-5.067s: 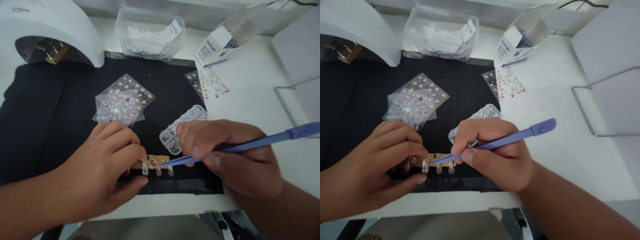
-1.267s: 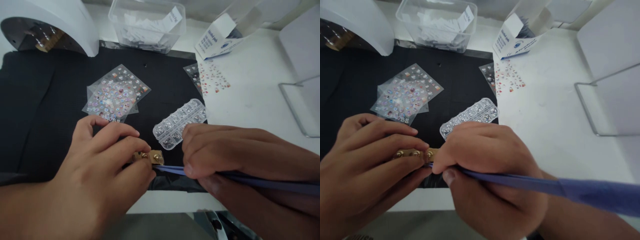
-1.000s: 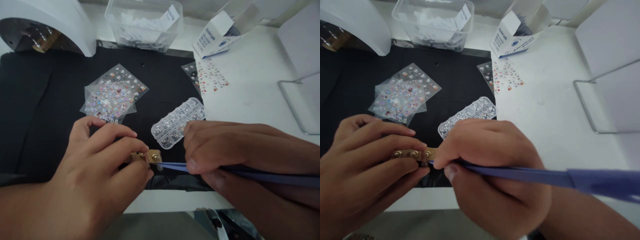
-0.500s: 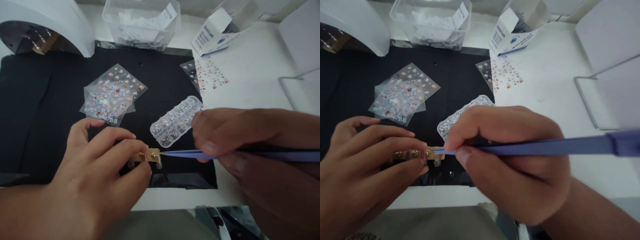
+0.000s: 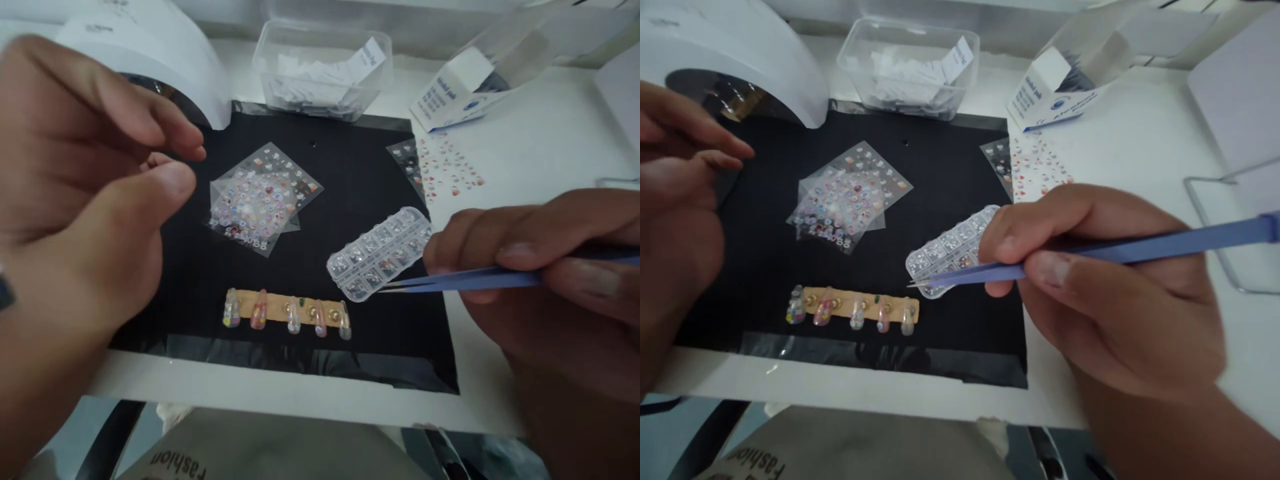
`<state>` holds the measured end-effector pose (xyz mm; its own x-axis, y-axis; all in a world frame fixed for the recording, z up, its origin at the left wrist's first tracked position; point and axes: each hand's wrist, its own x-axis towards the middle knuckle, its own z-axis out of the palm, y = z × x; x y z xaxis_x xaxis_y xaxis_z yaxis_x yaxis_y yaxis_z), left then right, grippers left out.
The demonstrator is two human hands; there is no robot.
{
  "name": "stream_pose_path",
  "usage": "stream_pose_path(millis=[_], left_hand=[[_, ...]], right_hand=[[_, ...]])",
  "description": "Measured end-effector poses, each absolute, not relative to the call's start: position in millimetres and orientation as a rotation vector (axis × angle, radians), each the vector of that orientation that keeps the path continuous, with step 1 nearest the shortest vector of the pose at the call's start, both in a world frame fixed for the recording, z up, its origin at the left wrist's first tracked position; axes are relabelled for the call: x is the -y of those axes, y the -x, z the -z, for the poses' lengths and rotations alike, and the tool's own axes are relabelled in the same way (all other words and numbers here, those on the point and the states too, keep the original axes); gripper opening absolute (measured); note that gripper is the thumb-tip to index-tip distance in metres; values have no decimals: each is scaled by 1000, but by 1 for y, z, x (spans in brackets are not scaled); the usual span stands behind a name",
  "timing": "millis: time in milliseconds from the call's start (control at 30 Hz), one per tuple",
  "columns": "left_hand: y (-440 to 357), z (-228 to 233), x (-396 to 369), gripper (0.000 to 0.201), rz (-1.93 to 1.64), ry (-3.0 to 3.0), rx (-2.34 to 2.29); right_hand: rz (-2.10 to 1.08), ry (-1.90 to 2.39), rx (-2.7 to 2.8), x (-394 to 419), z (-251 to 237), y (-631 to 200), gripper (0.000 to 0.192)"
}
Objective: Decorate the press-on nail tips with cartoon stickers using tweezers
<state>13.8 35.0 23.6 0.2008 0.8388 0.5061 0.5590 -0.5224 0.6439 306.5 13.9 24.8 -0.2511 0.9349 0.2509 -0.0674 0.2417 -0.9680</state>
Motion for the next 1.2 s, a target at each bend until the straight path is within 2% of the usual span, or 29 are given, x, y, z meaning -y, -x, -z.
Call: stream_pose_path(millis=[67,133,267,567,767,833,1000,1200], left_hand=[[-13,-23,-46,13,-1382,-1909,-1394],[-11,-21,-55,12,-1272,-1972,-1494],[-6,-16,-66,20,-883,-2161,-1671],[-1,-15,-69,37,-520,-2400,-1711],[-13,-15,-64,69,-99,-2429,-1941],[-18,-15,-62,73,-60,-2447,-1938],[-25,-11,-63,66,-55,-2471,-1892],[-23,-9,-64,71,-171,-2428,-1775]], right_hand=[[-1233,814,1481,-17,-23,-307,10],[-1250,773,1481,-19,-24,-306,11],[-1264,824,1435,-23,-27,-302,9],[-1285,761,1412,-23,-21,-299,8],[-1231,770,1385,-20,-21,-300,9],[-1215,770,1383,-20,-21,-300,9],[-1199,799,1368,-21,-22,-301,9],[-1152,813,1354,-20,-21,-301,7]])
